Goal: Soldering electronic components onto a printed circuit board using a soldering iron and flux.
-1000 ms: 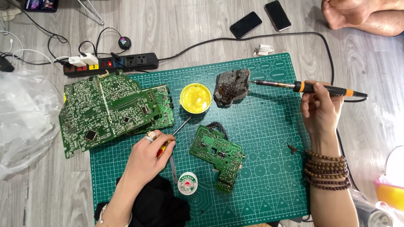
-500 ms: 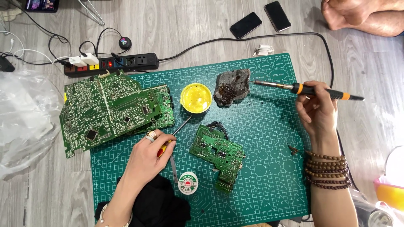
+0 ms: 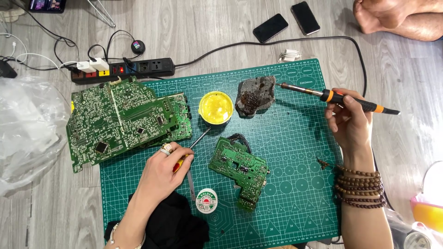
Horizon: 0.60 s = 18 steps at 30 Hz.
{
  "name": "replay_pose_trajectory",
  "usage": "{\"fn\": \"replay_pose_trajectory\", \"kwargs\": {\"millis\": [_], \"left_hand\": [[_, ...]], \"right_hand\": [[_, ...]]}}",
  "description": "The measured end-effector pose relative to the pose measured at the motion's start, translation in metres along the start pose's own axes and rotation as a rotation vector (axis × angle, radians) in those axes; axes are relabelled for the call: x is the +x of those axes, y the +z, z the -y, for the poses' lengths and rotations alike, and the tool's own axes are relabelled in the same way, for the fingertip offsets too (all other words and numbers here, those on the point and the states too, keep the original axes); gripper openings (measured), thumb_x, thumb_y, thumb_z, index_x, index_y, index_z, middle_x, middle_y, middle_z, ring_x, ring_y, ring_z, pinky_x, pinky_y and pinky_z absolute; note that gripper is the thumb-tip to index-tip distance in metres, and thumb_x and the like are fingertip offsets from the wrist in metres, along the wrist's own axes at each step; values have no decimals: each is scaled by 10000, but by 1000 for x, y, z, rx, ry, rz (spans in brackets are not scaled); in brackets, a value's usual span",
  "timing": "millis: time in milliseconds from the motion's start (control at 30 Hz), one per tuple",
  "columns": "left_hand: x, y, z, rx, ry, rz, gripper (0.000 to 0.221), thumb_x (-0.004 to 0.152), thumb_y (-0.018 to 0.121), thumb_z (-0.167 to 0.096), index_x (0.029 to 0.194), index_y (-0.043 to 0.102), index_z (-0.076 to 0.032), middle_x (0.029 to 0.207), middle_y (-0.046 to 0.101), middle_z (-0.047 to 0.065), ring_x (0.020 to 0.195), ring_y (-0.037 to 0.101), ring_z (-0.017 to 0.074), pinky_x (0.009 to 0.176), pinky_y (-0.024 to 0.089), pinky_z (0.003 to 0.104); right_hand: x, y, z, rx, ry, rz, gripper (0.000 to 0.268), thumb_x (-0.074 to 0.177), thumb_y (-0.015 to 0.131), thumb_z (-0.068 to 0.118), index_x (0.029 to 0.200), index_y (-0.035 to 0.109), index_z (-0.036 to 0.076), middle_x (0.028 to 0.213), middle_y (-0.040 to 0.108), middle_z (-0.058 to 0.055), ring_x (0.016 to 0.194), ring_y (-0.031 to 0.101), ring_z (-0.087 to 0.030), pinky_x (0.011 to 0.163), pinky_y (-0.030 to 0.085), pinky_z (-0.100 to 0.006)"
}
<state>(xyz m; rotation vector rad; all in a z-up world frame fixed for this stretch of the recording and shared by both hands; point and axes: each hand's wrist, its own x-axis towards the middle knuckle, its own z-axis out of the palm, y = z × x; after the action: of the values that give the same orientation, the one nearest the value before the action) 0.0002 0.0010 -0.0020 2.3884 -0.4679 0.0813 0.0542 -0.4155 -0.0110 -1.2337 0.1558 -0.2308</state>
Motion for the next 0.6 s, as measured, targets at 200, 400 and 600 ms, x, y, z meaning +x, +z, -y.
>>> {"fn": "replay_pose_trajectory", "kwargs": {"millis": [200,400,600], "left_hand": [[0,0,0,-6,2,2,83,850,661,-117,909,701,-75,812,645,0,521,545,118,481,438,264],[0,0,1,-10,-6,3,91,853,657,-122,917,706,-78,817,641,2,517,547,115,476,438,264],[0,1,1,-9,5,2,85,854,660,-121,913,699,-74,807,633,2,524,544,120,481,435,267]], "right_hand": [[1,-5,-3,34,-4,24,244,931,542,103,1133,645,14,855,674,-99,642,653,-109,373,429,-113],[3,-7,-3,46,-21,53,232,909,543,87,1092,667,17,834,679,-107,597,634,-118,364,430,-120],[1,-3,-3,16,-23,63,219,941,547,103,1111,659,21,819,676,-88,533,585,-88,361,413,-111]]}}
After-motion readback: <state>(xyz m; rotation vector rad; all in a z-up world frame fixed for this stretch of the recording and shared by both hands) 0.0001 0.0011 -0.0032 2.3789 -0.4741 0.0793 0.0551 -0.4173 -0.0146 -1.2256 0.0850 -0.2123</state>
